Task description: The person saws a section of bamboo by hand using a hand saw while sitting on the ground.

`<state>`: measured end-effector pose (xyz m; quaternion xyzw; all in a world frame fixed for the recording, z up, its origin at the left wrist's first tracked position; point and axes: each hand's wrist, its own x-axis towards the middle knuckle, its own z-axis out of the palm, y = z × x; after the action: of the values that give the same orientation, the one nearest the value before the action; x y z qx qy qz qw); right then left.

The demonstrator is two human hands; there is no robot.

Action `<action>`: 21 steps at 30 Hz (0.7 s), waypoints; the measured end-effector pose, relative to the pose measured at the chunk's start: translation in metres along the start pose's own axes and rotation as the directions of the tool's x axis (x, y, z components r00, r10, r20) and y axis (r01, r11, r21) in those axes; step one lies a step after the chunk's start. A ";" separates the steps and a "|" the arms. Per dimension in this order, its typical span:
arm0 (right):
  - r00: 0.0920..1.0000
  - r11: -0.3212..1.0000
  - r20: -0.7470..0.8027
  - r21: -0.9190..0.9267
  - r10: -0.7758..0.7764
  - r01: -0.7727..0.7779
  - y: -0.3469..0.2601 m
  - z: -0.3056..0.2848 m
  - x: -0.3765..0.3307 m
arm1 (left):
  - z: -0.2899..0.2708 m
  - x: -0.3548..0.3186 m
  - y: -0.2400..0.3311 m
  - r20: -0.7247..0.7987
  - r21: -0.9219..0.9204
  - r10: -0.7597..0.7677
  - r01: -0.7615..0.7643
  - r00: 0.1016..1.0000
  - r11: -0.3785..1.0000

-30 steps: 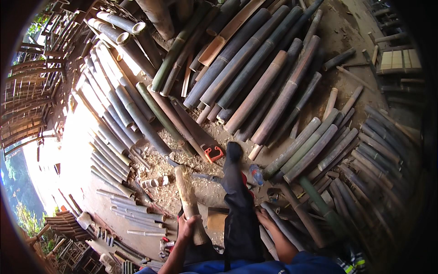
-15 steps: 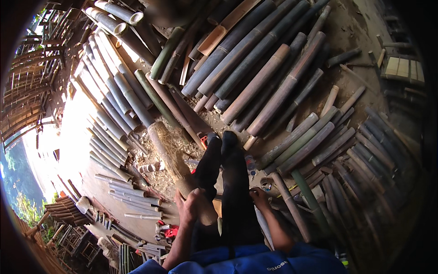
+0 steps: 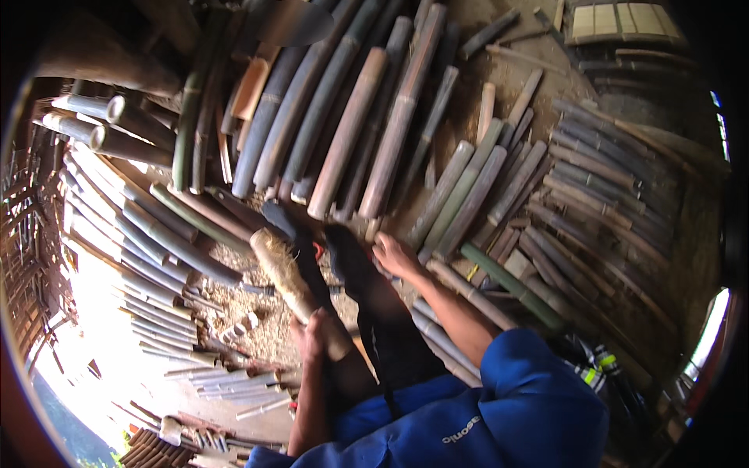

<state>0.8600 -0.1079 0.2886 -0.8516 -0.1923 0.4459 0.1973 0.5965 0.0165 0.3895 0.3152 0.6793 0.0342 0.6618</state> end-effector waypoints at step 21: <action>0.814 0.368 0.258 -0.792 -0.521 0.487 -0.332 0.209 0.376 | 0.013 0.025 0.074 -0.143 0.164 0.017 0.007 0.990 0.986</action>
<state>0.8339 0.3976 0.0909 -0.7468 -0.6257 0.2022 -0.0999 0.6389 0.0826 0.4001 0.3670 0.7250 0.0027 0.5828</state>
